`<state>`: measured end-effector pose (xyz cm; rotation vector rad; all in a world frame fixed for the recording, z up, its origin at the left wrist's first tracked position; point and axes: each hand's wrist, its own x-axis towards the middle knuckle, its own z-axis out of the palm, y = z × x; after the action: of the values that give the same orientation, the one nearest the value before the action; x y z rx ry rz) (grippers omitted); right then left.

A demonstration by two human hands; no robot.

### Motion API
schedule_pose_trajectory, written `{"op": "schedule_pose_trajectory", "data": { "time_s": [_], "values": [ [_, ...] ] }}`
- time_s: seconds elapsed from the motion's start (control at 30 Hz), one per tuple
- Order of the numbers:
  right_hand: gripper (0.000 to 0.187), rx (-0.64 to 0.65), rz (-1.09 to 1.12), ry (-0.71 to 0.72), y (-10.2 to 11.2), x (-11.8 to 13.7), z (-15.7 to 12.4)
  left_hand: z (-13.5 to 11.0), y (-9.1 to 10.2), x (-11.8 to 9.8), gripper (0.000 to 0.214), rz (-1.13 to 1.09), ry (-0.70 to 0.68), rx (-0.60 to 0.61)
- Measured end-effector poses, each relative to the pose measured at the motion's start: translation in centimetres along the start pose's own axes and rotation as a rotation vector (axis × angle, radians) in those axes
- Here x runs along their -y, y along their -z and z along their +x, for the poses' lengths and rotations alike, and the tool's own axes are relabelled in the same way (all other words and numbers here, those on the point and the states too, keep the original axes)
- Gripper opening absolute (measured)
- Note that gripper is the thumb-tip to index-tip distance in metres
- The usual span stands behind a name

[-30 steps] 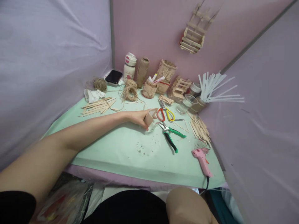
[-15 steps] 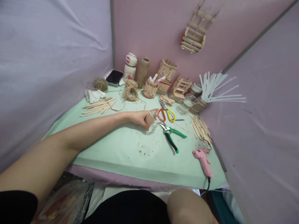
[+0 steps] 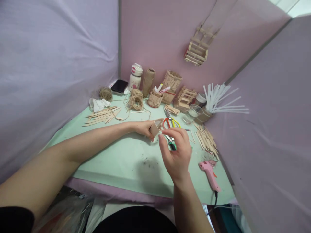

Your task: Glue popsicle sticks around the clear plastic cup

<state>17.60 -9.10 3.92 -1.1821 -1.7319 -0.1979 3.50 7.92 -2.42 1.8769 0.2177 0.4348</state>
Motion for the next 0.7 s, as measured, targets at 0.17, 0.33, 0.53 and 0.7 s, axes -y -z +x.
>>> {"op": "schedule_pose_trajectory", "data": {
  "time_s": [0.17, 0.33, 0.53, 0.7],
  "values": [
    [0.017, 0.082, -0.269, -0.045, -3.3, -3.4, 0.8, -0.1, -0.1, -0.1, 0.060, -0.046, -0.037, -0.014],
    [0.022, 0.131, -0.333, -0.083, -4.2, -3.9, -0.2, -0.1, -0.2, -0.2, 0.048, -0.092, -0.025, 0.038],
    [0.023, 0.128, -0.323, -0.123, -4.6, -3.8, -0.1, -0.1, -0.2, -0.2, 0.049, -0.101, -0.045, 0.052],
    [0.025, 0.149, -0.288, -0.148, -4.7, -3.9, -0.1, -0.1, -0.1, 0.0, 0.043, -0.062, -0.041, 0.047]
  ]
}}
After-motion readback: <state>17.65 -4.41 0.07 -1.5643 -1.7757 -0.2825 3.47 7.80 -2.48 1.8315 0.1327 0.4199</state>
